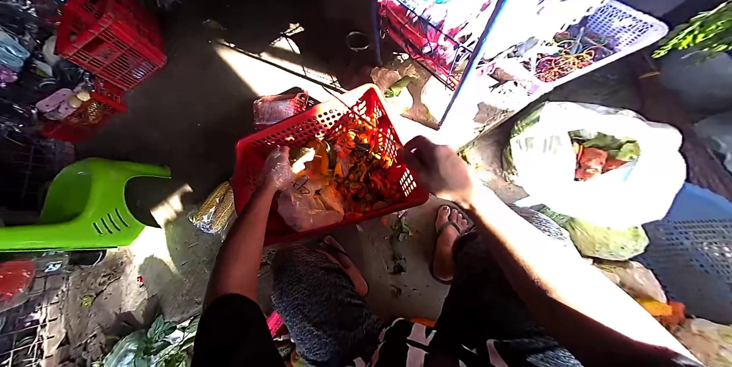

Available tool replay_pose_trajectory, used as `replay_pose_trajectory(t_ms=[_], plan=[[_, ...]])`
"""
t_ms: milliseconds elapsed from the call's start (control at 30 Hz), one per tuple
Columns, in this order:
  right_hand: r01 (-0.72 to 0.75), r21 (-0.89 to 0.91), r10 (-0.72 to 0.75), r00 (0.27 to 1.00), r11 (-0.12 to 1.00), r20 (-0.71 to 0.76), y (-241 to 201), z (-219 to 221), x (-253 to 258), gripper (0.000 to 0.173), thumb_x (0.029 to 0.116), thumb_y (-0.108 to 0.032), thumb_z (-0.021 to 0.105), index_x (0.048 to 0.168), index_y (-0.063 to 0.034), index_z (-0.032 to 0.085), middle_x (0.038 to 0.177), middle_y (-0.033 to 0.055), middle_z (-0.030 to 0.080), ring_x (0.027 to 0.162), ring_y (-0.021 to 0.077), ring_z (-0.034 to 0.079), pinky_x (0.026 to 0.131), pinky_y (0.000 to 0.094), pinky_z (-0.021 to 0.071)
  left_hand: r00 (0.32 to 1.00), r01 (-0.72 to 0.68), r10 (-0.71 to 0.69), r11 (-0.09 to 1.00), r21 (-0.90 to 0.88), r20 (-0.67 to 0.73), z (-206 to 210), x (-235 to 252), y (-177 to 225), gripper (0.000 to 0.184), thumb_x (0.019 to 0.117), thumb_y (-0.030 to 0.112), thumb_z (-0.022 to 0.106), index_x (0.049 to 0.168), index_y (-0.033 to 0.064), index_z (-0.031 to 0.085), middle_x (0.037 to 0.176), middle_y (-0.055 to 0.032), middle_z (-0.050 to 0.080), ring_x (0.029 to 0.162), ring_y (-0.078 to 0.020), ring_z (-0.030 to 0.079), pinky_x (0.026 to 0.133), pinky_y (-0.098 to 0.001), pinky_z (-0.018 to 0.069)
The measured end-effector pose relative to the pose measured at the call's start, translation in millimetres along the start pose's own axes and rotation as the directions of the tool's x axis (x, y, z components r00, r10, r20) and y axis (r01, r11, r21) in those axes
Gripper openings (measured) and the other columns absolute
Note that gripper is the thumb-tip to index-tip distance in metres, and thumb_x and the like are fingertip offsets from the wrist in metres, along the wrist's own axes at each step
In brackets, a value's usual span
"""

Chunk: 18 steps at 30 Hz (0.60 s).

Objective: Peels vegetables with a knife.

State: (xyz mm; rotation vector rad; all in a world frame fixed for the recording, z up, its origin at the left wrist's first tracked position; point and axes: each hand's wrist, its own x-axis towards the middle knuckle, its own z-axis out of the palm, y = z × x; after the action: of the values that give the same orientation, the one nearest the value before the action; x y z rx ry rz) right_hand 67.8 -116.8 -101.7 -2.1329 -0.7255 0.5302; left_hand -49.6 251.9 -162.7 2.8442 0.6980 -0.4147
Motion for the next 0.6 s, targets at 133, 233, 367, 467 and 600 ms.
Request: replay_pose_trajectory(t_ms=[133,233,367,467,600], plan=[[0.081,-0.161,-0.061,0.99,0.984,0.123,-15,39,-5,0.038,0.1111,-0.03,0.039,0.126,-0.0002,0.058,0.094,0.0241,0.069,0.092,0.0439,0.07,0.081,0.0623,0.0539,0.997,0.004,-0.019,0.98,-0.198,-0.077,-33,-45,25,0.068,0.0991,0.039,0.065,0.145,-0.0053,0.044,0.141,-0.0292,0.053,0.135,-0.0416,0.049,0.114,-0.0551,0.039],[-0.05,-0.255,0.126,0.948,0.966,0.292,-30,56,-5,0.045,0.1126,-0.035,0.034,0.144,-0.0069,0.051,0.119,0.0264,0.067,0.114,0.0447,0.066,0.095,0.0637,0.0502,0.996,-0.022,0.005,0.982,-0.189,-0.09,-48,-68,46,0.068,0.0988,0.04,0.066,0.145,-0.0046,0.045,0.14,-0.0281,0.054,0.135,-0.0403,0.049,0.114,-0.0546,0.0391],[0.008,-0.257,0.032,0.988,0.966,0.151,-72,30,-36,0.038,0.1128,-0.031,0.035,0.129,-0.003,0.056,0.102,0.0248,0.069,0.101,0.0445,0.069,0.086,0.0617,0.053,0.987,-0.068,0.05,0.991,-0.115,-0.155,-51,-81,54,0.069,0.0978,0.04,0.067,0.143,-0.0074,0.045,0.142,-0.0293,0.051,0.136,-0.0417,0.048,0.115,-0.0543,0.0378],[0.344,-0.168,-0.381,0.866,0.924,-0.325,-100,17,-66,0.032,0.1104,-0.026,0.04,0.112,0.0011,0.057,0.071,0.0122,0.06,0.062,0.0317,0.064,0.055,0.0496,0.052,0.974,-0.134,0.118,0.989,-0.068,-0.194,-59,-91,64,0.067,0.0988,0.038,0.066,0.14,-0.0107,0.047,0.139,-0.0313,0.054,0.134,-0.0432,0.05,0.115,-0.0546,0.0378],[0.104,-0.205,-0.12,0.99,0.973,-0.071,-67,52,-60,0.035,0.1109,-0.022,0.037,0.131,0.0026,0.053,0.103,0.0251,0.069,0.094,0.0415,0.071,0.081,0.0577,0.0569,0.959,-0.148,0.125,0.986,-0.077,-0.254,-73,-102,82,0.062,0.0977,0.035,0.068,0.136,-0.0092,0.051,0.135,-0.0304,0.055,0.128,-0.0438,0.054,0.11,-0.0565,0.0425]])
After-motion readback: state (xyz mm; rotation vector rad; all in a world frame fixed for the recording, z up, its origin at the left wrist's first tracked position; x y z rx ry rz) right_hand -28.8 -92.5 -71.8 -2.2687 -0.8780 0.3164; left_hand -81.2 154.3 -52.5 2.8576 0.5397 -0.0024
